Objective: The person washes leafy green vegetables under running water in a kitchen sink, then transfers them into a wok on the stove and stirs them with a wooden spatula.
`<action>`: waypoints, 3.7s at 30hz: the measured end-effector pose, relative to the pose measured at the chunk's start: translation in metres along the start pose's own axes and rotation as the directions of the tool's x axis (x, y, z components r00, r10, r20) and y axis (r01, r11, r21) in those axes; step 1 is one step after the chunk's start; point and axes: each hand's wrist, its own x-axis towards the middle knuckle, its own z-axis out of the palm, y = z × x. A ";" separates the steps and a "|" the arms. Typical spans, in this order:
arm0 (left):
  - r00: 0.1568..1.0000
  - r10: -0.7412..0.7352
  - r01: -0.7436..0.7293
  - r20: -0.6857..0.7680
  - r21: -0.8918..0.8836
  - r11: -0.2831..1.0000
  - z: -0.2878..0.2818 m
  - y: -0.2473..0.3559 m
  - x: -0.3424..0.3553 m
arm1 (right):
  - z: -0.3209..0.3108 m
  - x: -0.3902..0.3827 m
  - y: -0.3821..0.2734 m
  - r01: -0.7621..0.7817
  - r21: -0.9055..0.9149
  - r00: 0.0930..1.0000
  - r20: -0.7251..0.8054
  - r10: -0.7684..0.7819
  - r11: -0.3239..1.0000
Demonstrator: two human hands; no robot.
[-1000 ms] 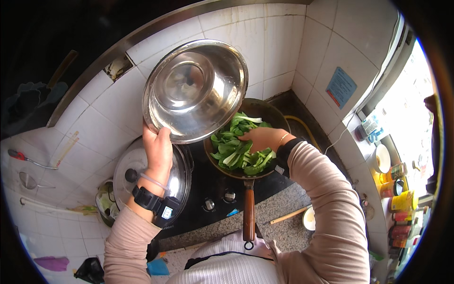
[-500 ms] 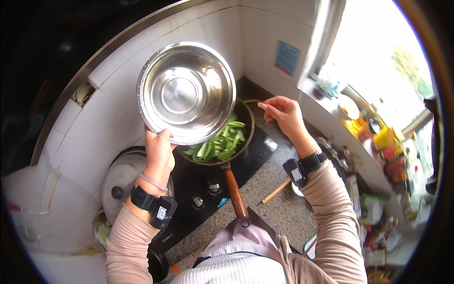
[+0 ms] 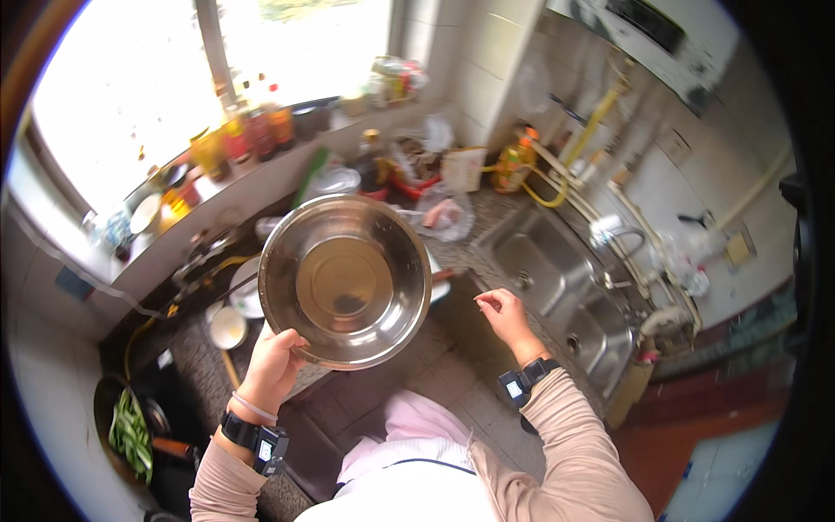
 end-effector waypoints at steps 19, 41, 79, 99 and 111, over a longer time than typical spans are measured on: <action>0.837 -0.536 0.485 0.111 0.302 0.821 0.420 -0.269 0.132 | -0.350 -0.013 0.378 -0.309 -0.838 0.876 -0.067 0.477 0.450; 0.804 -0.593 0.427 0.034 0.662 0.616 0.465 -0.360 0.334 | -0.350 -0.140 0.261 -0.610 -0.310 0.783 -0.094 0.615 0.729; 0.861 -0.506 0.435 0.054 0.439 0.787 0.455 -0.295 0.243 | -0.373 0.001 0.365 -0.693 -0.557 0.616 -0.129 0.777 0.457; 0.879 -0.475 0.402 0.042 0.470 0.786 0.478 -0.304 0.235 | -0.368 -0.016 0.375 -0.738 -0.411 0.632 -0.141 0.762 0.536; 0.863 -0.498 0.411 0.082 0.458 0.788 0.470 -0.311 0.239 | -0.368 -0.010 0.375 -0.740 -0.426 0.619 -0.130 0.774 0.520</action>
